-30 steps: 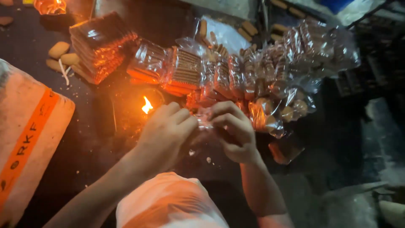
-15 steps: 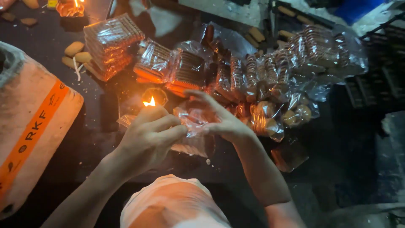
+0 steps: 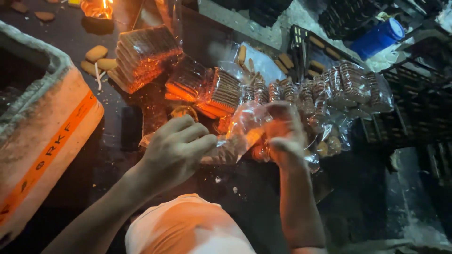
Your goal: The person is packing biscuits into plastic bags and sealing them using a flame.
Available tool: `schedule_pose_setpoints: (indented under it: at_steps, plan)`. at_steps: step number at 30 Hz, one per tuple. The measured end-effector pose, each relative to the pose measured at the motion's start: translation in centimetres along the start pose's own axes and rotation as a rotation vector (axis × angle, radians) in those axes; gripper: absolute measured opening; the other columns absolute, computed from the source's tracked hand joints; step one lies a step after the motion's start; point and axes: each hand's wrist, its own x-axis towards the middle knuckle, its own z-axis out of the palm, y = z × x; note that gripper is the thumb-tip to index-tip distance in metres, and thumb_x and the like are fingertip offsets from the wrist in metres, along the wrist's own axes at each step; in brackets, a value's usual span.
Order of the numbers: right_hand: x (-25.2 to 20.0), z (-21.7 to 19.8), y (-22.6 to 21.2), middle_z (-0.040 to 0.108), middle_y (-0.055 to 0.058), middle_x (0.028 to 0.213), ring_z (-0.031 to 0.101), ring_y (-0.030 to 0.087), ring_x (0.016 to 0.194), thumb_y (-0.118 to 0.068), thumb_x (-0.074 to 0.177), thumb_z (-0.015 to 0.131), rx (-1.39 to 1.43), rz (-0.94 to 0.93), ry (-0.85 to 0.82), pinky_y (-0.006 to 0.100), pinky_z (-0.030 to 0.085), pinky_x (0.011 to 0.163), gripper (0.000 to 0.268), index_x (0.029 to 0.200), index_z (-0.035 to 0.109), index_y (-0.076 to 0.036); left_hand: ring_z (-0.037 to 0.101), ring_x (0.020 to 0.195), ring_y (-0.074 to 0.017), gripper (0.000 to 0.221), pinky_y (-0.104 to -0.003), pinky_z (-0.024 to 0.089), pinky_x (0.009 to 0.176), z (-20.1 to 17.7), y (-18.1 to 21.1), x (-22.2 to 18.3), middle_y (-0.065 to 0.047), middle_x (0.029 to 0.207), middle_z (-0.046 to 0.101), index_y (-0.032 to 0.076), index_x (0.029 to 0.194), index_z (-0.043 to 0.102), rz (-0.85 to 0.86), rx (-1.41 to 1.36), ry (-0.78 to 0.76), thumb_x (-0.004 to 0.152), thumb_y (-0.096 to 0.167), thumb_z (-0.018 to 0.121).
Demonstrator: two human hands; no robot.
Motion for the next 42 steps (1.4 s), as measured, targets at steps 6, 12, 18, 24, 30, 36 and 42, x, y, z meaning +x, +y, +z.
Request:
schedule_pose_setpoints:
  at_steps: [6,12,18,24,30,36,42]
  plan:
    - [-2.3,-2.7,2.3,0.06,0.013,0.124,0.057,0.028,0.12,-0.014,0.087,0.088,0.014,-0.122,-0.109,0.041,0.046,0.104,0.019,0.098,0.082,0.001,0.059,0.081,-0.0255,0.019,-0.038,0.05,0.071,-0.3,0.4,0.8,-0.005,0.086,0.064,0.005,0.094,0.069,-0.03,0.09,0.038,0.077,0.008,0.077]
    - [1.1,0.4,-0.4,0.031,0.012,0.171,0.032,0.03,0.16,-0.024,0.074,0.089,-0.448,-0.285,-0.287,0.05,0.025,0.133,0.042,0.11,0.076,-0.008,0.06,0.079,-0.025,0.017,-0.037,0.052,0.069,0.4,1.8,2.2,-0.005,0.085,0.065,0.006,0.092,0.071,-0.045,0.181,0.011,0.076,0.005,0.077]
    - [1.0,0.8,1.5,0.049,0.022,0.159,0.048,0.037,0.151,-0.01,0.091,0.081,-0.254,-0.128,-0.351,0.055,0.036,0.126,0.027,0.116,0.074,-0.009,0.062,0.079,-0.0255,0.019,-0.037,0.051,0.068,1.7,2.7,2.6,-0.006,0.087,0.066,0.005,0.096,0.07,-0.065,0.234,0.036,0.079,0.007,0.079]
    - [0.1,1.3,2.8,0.068,0.022,0.136,0.064,0.035,0.131,-0.01,0.099,0.072,-0.029,-0.125,-0.257,0.049,0.052,0.115,0.013,0.109,0.072,-0.001,0.062,0.077,-0.0244,0.022,-0.037,0.051,0.066,2.0,3.0,3.0,-0.005,0.086,0.064,0.005,0.097,0.07,-0.089,0.238,0.083,0.078,0.011,0.08]
    - [-0.6,1.7,2.9,0.071,0.017,0.114,0.071,0.028,0.109,0.002,0.098,0.076,0.03,-0.251,-0.068,0.042,0.058,0.099,0.023,0.119,0.069,0.004,0.063,0.075,-0.0242,0.016,-0.038,0.05,0.065,1.5,2.4,3.3,-0.004,0.08,0.062,0.007,0.088,0.067,-0.05,0.229,0.065,0.079,0.011,0.08]
    - [-1.6,2.7,3.2,0.073,0.018,0.114,0.073,0.024,0.103,0.008,0.094,0.073,-0.093,-0.072,0.109,0.039,0.061,0.091,0.028,0.121,0.065,0.005,0.063,0.072,-0.0256,0.016,-0.039,0.05,0.064,1.1,1.1,3.2,-0.006,0.076,0.06,0.007,0.087,0.068,-0.05,0.186,0.067,0.077,0.012,0.079]
    - [-1.7,3.6,4.1,0.062,0.028,0.142,0.055,0.031,0.143,0.003,0.102,0.062,-0.049,-0.028,0.12,0.036,0.045,0.107,0.027,0.128,0.058,-0.004,0.064,0.077,-0.0266,0.014,-0.04,0.049,0.064,1.7,0.2,2.9,-0.006,0.08,0.062,0.007,0.088,0.067,-0.066,0.059,0.067,0.081,0.013,0.078]
